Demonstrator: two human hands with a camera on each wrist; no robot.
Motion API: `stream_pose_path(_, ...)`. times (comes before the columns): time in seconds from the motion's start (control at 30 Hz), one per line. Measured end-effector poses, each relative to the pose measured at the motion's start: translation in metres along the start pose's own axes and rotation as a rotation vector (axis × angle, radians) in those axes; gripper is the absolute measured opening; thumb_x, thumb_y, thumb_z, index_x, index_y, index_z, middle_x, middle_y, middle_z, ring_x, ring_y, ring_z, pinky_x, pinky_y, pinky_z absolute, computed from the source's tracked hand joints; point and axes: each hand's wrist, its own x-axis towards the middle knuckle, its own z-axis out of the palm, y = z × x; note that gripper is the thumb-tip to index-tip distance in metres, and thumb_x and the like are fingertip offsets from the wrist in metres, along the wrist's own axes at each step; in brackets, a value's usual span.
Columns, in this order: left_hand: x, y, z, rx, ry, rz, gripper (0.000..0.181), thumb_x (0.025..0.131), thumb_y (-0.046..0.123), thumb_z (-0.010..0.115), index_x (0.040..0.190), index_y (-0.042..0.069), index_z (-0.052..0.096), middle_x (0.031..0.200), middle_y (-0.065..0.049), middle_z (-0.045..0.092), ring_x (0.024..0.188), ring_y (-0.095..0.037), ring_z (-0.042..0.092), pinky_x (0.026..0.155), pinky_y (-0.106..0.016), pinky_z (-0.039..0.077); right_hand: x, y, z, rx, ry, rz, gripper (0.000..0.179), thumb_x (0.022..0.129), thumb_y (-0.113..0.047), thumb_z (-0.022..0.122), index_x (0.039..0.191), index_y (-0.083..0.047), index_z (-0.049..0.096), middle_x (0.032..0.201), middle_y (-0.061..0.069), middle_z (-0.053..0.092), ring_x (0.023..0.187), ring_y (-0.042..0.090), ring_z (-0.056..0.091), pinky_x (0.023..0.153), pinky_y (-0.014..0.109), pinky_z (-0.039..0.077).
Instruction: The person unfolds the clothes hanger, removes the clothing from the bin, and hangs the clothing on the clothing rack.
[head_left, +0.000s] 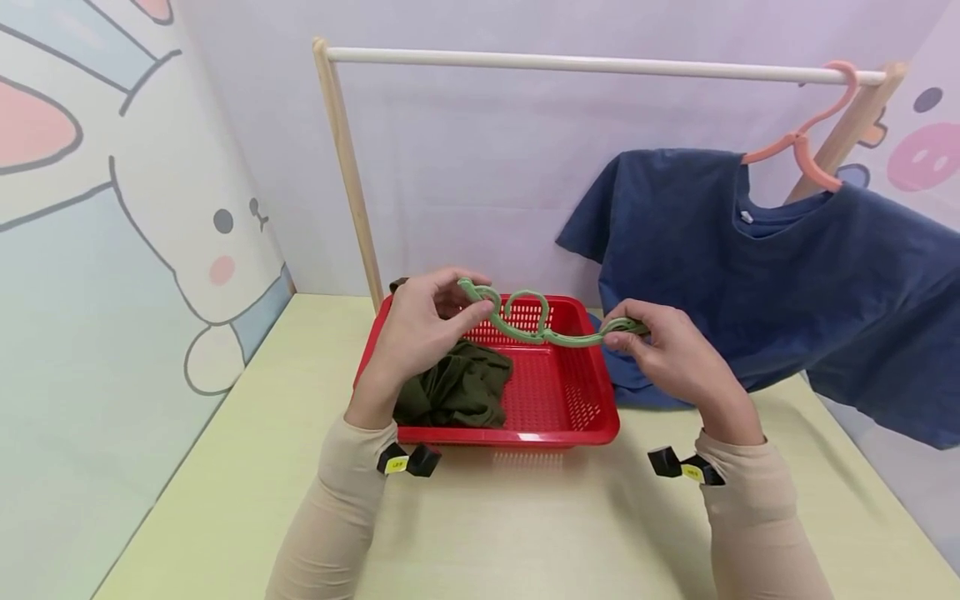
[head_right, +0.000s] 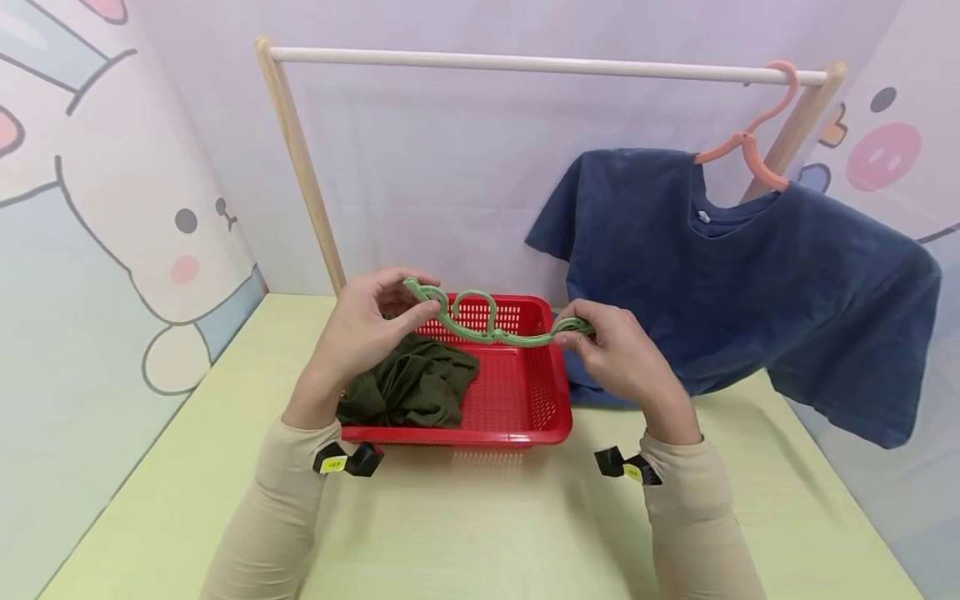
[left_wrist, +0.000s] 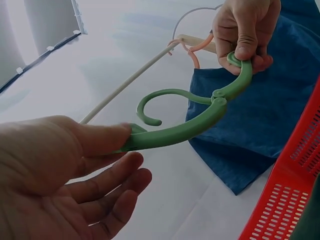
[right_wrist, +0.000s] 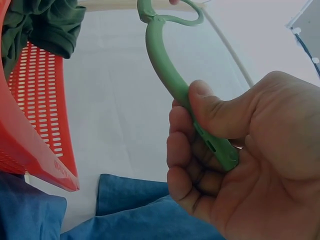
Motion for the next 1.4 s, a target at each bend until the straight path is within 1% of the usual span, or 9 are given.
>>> stream_pose_path(0.17, -0.0015, -0.0015, -0.0035, 0.008, 0.024, -0.003, 0.021, 0.101, 0.012, 0.085, 0.122, 0.01, 0.081, 0.098, -0.002, 0.082, 0.083, -0.019, 0.077, 0.071, -0.03, 0.058, -0.0006, -0.0016, 0.0004, -0.007, 0.051, 0.011, 0.007, 0.106, -0.009, 0.076, 0.113, -0.009, 0.073, 0.1, 0.012, 0.068, 0.084, 0.028, 0.057, 0.064, 0.03, 0.052)
stream_pose_path(0.33, -0.0031, -0.0027, -0.0059, -0.012, 0.031, -0.01, 0.029, 0.1, 0.01, 0.085, 0.127, 0.008, 0.076, 0.106, -0.005, 0.083, 0.086, -0.022, 0.079, 0.075, -0.03, 0.061, -0.001, -0.0033, -0.0006, 0.002, 0.125, 0.009, 0.004, 0.108, -0.008, 0.073, 0.111, -0.009, 0.073, 0.092, 0.011, 0.062, 0.075, 0.027, 0.051, 0.057, 0.032, 0.045)
stream_pose_path(0.5, -0.0028, -0.0033, -0.0078, 0.004, -0.008, -0.013, 0.031, 0.099, 0.011, 0.084, 0.129, 0.009, 0.077, 0.108, -0.005, 0.084, 0.083, -0.023, 0.078, 0.077, -0.031, 0.061, -0.0005, -0.0023, -0.0012, 0.006, 0.167, -0.005, 0.003, 0.108, -0.007, 0.073, 0.111, -0.007, 0.074, 0.089, 0.012, 0.061, 0.073, 0.027, 0.051, 0.058, 0.031, 0.045)
stream_pose_path(0.67, -0.0034, -0.0043, -0.0096, 0.08, -0.049, -0.022, 0.027, 0.099, 0.017, 0.086, 0.125, 0.012, 0.082, 0.115, 0.001, 0.081, 0.089, -0.017, 0.077, 0.079, -0.035, 0.06, -0.0001, -0.0007, -0.0012, 0.039, 0.193, -0.003, 0.004, 0.11, -0.006, 0.07, 0.11, -0.006, 0.074, 0.089, 0.013, 0.061, 0.074, 0.027, 0.052, 0.061, 0.03, 0.045)
stream_pose_path(0.73, -0.0035, -0.0048, -0.0098, 0.101, -0.063, -0.021, 0.026, 0.098, 0.018, 0.086, 0.124, 0.014, 0.083, 0.113, 0.003, 0.082, 0.089, -0.015, 0.077, 0.078, -0.037, 0.059, 0.0001, -0.0003, -0.0009, 0.05, 0.2, -0.003, 0.005, 0.11, -0.006, 0.069, 0.11, -0.006, 0.074, 0.09, 0.012, 0.061, 0.077, 0.027, 0.053, 0.062, 0.029, 0.046)
stream_pose_path(0.9, -0.0038, -0.0056, -0.0094, 0.121, -0.093, -0.018, 0.025, 0.097, 0.014, 0.088, 0.122, 0.015, 0.084, 0.097, 0.005, 0.083, 0.077, -0.017, 0.071, 0.068, -0.033, 0.053, 0.0004, -0.0008, 0.0004, 0.066, 0.209, -0.007, 0.006, 0.111, -0.007, 0.068, 0.111, -0.006, 0.074, 0.092, 0.011, 0.063, 0.083, 0.027, 0.055, 0.067, 0.028, 0.048)
stream_pose_path(0.97, -0.004, -0.0058, -0.0092, 0.126, -0.102, -0.02, 0.026, 0.096, 0.013, 0.088, 0.122, 0.014, 0.084, 0.096, 0.004, 0.082, 0.076, -0.018, 0.071, 0.069, -0.032, 0.053, 0.0006, -0.0018, 0.001, 0.068, 0.21, -0.007, 0.006, 0.111, -0.008, 0.068, 0.111, -0.006, 0.074, 0.092, 0.011, 0.063, 0.084, 0.027, 0.055, 0.067, 0.028, 0.048)
stream_pose_path(1.13, -0.0039, -0.0064, -0.0085, 0.139, -0.119, -0.033, 0.029, 0.095, 0.013, 0.09, 0.123, 0.014, 0.083, 0.095, 0.003, 0.082, 0.078, -0.017, 0.073, 0.073, -0.035, 0.055, 0.0014, -0.0043, 0.0025, 0.071, 0.214, -0.004, 0.006, 0.111, -0.007, 0.068, 0.111, -0.006, 0.073, 0.092, 0.012, 0.064, 0.085, 0.028, 0.056, 0.068, 0.028, 0.049)
stream_pose_path(1.4, -0.0024, -0.0077, -0.0065, 0.148, -0.137, -0.045, 0.029, 0.095, 0.012, 0.09, 0.123, 0.012, 0.083, 0.093, 0.002, 0.082, 0.078, -0.021, 0.068, 0.073, -0.036, 0.054, 0.0032, -0.006, 0.0055, 0.072, 0.223, -0.003, 0.007, 0.11, -0.007, 0.068, 0.113, -0.003, 0.074, 0.092, 0.012, 0.064, 0.082, 0.028, 0.056, 0.065, 0.027, 0.049)
